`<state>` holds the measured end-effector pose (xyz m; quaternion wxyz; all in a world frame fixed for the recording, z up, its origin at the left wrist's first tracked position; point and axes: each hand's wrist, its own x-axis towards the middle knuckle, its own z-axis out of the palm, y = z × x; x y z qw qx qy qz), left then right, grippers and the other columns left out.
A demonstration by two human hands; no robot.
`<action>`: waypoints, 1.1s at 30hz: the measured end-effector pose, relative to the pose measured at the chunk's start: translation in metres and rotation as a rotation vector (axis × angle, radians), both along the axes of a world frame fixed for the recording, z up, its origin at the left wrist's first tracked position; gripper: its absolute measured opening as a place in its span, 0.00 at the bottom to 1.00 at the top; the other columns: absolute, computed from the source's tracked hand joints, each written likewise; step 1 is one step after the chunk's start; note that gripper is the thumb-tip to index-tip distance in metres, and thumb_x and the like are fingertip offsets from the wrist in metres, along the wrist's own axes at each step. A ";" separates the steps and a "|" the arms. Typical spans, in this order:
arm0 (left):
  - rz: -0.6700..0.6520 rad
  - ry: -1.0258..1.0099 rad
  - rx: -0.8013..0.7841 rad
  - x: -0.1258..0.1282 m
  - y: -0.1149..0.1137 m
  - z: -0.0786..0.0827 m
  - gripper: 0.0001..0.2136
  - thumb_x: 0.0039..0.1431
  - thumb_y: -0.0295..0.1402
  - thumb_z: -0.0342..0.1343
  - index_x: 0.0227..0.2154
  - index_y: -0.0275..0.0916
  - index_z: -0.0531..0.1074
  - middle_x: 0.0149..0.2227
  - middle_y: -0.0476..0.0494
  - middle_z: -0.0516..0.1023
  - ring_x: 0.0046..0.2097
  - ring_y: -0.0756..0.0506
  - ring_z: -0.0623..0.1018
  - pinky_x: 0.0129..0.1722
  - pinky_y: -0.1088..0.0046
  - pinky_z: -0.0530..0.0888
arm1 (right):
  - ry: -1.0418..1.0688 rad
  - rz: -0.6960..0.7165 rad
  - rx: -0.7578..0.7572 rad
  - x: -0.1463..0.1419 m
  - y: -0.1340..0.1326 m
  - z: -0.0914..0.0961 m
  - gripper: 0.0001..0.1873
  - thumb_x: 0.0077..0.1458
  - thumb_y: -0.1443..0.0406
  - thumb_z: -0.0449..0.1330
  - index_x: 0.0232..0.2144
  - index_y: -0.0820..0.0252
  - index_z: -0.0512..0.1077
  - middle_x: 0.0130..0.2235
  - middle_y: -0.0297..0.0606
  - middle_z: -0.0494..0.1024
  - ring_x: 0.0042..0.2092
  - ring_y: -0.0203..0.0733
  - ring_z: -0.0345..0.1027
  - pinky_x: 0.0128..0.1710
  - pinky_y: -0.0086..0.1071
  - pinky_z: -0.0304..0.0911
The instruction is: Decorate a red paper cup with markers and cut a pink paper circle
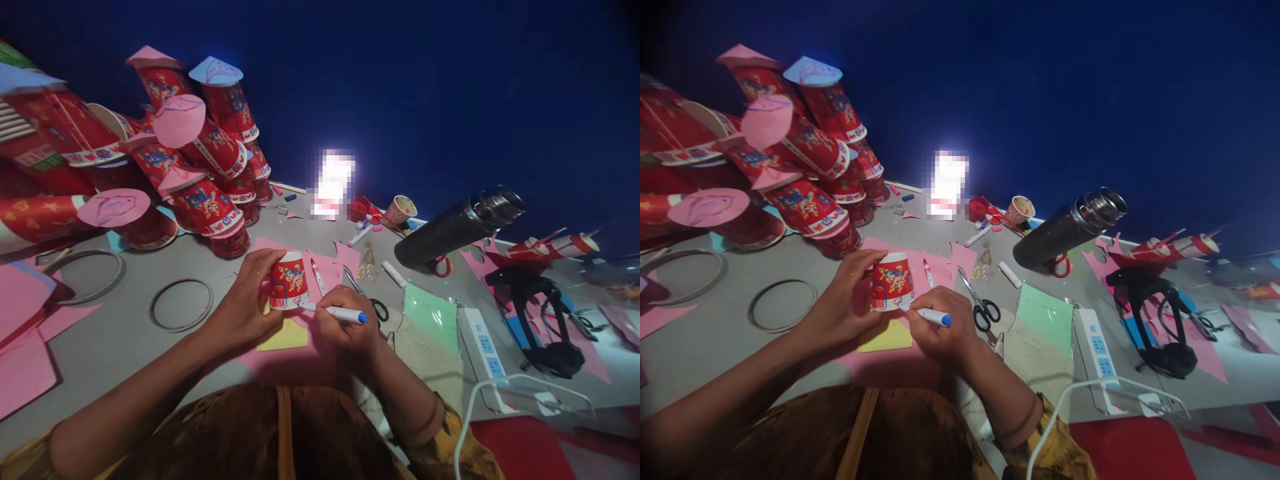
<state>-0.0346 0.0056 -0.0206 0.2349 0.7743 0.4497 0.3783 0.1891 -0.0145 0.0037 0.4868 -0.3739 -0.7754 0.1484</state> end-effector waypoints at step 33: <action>0.050 0.023 -0.004 0.002 -0.003 0.001 0.36 0.58 0.38 0.68 0.66 0.48 0.58 0.61 0.35 0.66 0.62 0.31 0.71 0.64 0.44 0.75 | 0.000 -0.020 -0.005 -0.001 -0.003 -0.003 0.06 0.63 0.67 0.61 0.32 0.54 0.76 0.28 0.34 0.83 0.28 0.39 0.76 0.30 0.33 0.72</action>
